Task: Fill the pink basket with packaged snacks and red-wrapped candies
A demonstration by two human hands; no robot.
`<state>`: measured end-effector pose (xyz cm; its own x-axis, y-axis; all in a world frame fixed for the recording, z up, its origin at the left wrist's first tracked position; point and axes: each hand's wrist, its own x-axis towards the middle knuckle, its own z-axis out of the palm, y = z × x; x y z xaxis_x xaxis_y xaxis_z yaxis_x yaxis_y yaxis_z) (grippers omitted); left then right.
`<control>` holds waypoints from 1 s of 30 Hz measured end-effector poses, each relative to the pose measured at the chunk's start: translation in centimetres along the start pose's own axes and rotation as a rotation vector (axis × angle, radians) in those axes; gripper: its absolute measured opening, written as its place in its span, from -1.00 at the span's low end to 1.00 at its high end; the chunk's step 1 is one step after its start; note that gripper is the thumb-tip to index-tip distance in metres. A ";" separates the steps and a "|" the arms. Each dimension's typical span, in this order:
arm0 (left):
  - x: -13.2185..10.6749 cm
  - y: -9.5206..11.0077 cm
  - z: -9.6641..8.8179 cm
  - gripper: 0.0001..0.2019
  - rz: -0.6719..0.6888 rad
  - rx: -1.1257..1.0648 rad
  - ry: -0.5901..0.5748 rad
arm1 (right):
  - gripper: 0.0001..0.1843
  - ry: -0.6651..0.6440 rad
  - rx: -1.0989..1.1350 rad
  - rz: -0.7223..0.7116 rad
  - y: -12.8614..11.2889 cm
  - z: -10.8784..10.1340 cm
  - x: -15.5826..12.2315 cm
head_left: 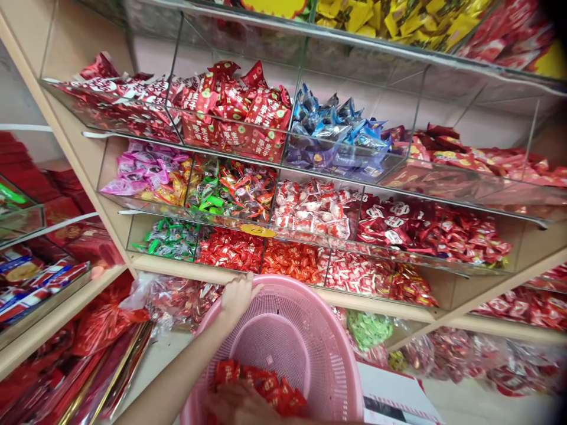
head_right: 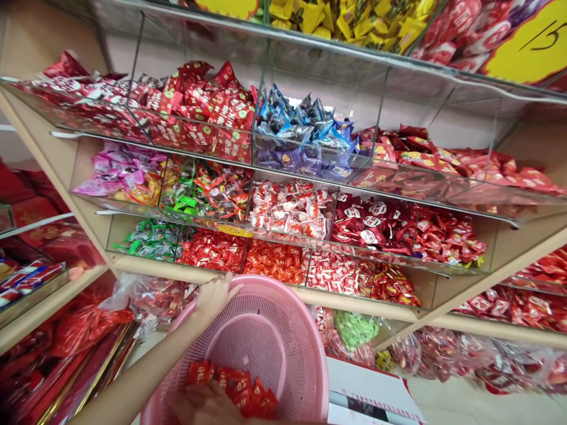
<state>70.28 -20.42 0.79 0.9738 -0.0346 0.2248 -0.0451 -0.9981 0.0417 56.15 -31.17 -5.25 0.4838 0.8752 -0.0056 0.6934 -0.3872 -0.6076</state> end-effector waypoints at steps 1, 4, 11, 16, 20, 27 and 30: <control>0.0 0.0 0.0 -0.52 -0.001 0.000 0.000 | -0.39 -0.029 -0.026 -0.027 0.1 0.0 -0.2; 0.0 0.0 0.0 -0.53 0.003 0.002 0.007 | -0.33 -0.101 -0.002 -0.049 -0.3 -1.5 -0.6; 0.0 -0.1 0.4 -0.50 0.004 0.001 0.022 | -0.22 -0.159 0.100 0.156 -0.5 -5.4 1.4; 0.0 -0.2 0.5 -0.49 0.022 0.037 0.036 | -0.06 -0.240 0.124 0.162 0.0 -5.0 2.1; 0.0 -0.1 0.5 -0.50 0.025 0.042 0.033 | -0.04 -0.231 0.066 0.149 -0.7 -5.5 1.7; 0.0 -0.1 0.6 -0.47 0.018 0.039 0.043 | -0.33 -0.244 -0.109 0.002 0.4 -4.1 1.3; 0.0 -0.1 0.7 -0.48 0.011 0.019 0.030 | -0.22 -0.249 -0.098 -0.002 0.3 -4.6 1.2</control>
<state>70.43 -20.38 0.10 0.9662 -0.0438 0.2539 -0.0507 -0.9985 0.0206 59.37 -31.57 -1.76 0.3450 0.9155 -0.2068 0.7482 -0.4013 -0.5284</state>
